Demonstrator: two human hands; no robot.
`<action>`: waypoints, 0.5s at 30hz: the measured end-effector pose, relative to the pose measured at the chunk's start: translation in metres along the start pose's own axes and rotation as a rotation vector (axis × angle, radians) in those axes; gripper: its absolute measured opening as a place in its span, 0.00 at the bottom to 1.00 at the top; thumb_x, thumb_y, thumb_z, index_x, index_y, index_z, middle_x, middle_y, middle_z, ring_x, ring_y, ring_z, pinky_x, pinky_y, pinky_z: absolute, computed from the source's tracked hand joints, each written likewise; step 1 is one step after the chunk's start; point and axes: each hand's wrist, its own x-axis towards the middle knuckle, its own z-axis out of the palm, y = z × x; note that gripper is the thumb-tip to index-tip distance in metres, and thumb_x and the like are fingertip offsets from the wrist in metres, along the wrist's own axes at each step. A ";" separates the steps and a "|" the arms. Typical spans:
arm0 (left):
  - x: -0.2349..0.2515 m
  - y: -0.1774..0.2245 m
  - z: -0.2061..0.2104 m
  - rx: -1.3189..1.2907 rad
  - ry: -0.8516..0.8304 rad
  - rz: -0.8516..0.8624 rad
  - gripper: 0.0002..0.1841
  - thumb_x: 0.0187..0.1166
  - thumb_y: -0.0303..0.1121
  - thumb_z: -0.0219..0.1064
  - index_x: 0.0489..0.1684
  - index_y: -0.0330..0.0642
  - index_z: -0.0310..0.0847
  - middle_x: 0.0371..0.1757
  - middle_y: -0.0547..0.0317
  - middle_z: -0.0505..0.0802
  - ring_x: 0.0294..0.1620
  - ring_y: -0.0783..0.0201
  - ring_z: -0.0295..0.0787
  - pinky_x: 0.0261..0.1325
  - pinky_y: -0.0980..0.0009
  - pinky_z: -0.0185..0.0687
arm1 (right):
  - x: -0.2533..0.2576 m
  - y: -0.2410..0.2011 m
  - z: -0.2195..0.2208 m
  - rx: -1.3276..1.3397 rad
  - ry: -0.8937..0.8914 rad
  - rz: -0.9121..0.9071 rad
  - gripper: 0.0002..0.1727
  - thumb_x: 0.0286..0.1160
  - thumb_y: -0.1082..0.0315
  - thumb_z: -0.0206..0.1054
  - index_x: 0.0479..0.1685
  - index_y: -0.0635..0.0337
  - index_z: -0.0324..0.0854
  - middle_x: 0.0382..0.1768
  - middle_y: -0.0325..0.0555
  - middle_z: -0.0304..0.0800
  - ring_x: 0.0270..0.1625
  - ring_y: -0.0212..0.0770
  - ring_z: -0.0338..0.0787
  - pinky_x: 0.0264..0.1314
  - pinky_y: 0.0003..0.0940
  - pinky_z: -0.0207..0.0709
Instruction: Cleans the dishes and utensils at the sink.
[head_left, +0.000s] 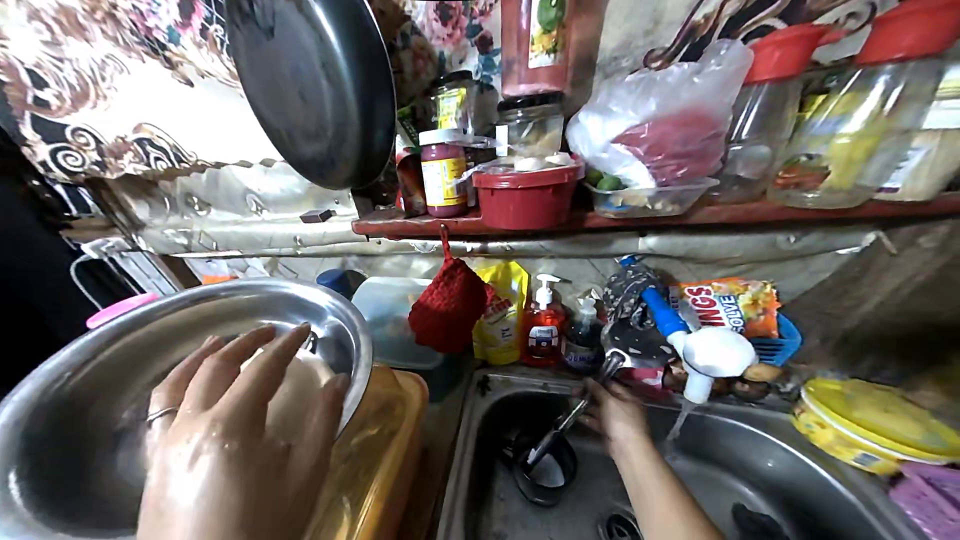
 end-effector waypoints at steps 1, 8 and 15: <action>-0.002 0.010 0.003 -0.054 0.021 0.045 0.29 0.77 0.58 0.66 0.70 0.48 0.86 0.74 0.44 0.85 0.82 0.34 0.70 0.79 0.36 0.67 | -0.003 -0.005 -0.002 0.011 0.006 -0.024 0.16 0.91 0.63 0.60 0.64 0.65 0.80 0.40 0.52 0.94 0.37 0.46 0.94 0.35 0.43 0.88; -0.045 0.080 0.093 -0.405 -0.199 0.225 0.19 0.76 0.51 0.69 0.59 0.56 0.93 0.67 0.60 0.92 0.81 0.44 0.75 0.83 0.37 0.63 | -0.019 -0.024 -0.021 0.082 0.064 -0.054 0.16 0.90 0.64 0.60 0.66 0.65 0.78 0.41 0.54 0.94 0.37 0.47 0.94 0.34 0.43 0.89; -0.100 0.106 0.197 -0.542 -0.739 0.086 0.32 0.73 0.48 0.73 0.80 0.51 0.78 0.83 0.48 0.78 0.87 0.45 0.67 0.88 0.43 0.60 | -0.050 -0.030 -0.034 0.293 0.138 0.003 0.15 0.92 0.66 0.57 0.68 0.66 0.71 0.40 0.56 0.92 0.36 0.49 0.96 0.35 0.44 0.91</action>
